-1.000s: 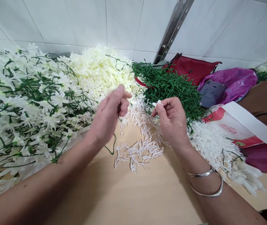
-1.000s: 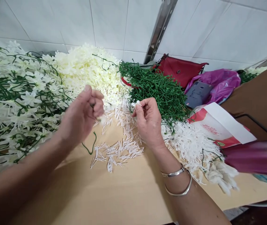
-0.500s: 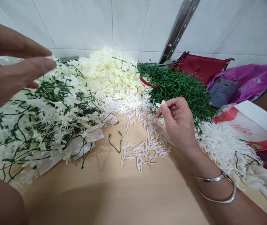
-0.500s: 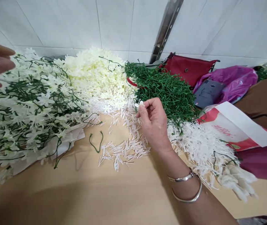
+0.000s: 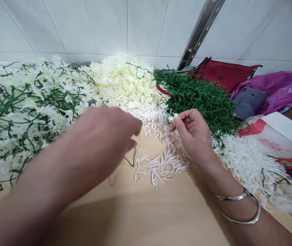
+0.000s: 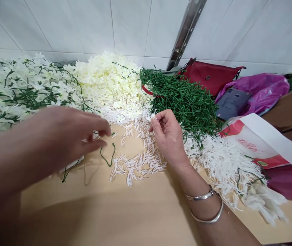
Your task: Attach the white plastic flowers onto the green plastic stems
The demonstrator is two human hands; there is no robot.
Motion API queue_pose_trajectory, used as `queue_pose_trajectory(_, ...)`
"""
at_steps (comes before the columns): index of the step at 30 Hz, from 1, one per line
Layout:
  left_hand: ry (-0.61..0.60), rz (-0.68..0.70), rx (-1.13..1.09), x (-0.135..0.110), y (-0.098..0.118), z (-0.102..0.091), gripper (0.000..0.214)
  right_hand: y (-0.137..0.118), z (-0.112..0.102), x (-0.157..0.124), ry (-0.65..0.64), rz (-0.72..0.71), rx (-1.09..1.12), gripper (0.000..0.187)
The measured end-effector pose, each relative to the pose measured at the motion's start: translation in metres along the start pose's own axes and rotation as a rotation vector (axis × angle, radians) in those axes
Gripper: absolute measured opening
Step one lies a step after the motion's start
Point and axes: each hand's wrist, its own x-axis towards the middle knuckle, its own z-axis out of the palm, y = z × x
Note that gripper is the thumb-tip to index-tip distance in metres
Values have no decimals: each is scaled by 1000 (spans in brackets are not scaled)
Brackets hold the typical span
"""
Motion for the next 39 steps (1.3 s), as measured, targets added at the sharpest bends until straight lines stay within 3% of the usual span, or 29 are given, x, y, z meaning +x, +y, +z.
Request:
queue_pose_trajectory(1,-85,61,140,7,9,12,16,1,0,0,-3,1,3,17)
queue_pose_trajectory(3,-215,55,283,19,19,31,23,2,-1,0,-12,11,13,16)
queue_pose_trajectory(7,-339,18,340,31,12,48,27,4,-2,0,-41,25,42,15)
queue_pose_trajectory(9,-327,30,285,33,2,51,29,4,-2,0,-54,36,38,14)
queue_pose_trajectory(12,-217,93,105,35,-14,51,28,2,-1,0,-63,57,18,15)
queue_pose_trajectory(16,-69,99,-43,40,-29,46,12,2,-1,0,-63,50,12,14)
queue_pose_trajectory(20,-159,86,-85,39,-26,43,9,4,0,-1,-63,54,14,13)
queue_pose_trajectory(24,-321,47,-103,37,-13,48,26,5,1,-2,-67,61,17,13)
queue_pose_trajectory(28,-418,14,-59,39,-6,50,25,4,1,-2,-65,66,19,14)
queue_pose_trajectory(31,-405,-11,-30,40,-9,50,26,4,1,-2,-60,62,23,14)
queue_pose_trajectory(36,-240,23,48,36,-11,54,35,5,2,-3,-57,61,13,15)
queue_pose_trajectory(39,-195,59,120,32,-4,60,26,6,3,-3,-66,70,4,14)
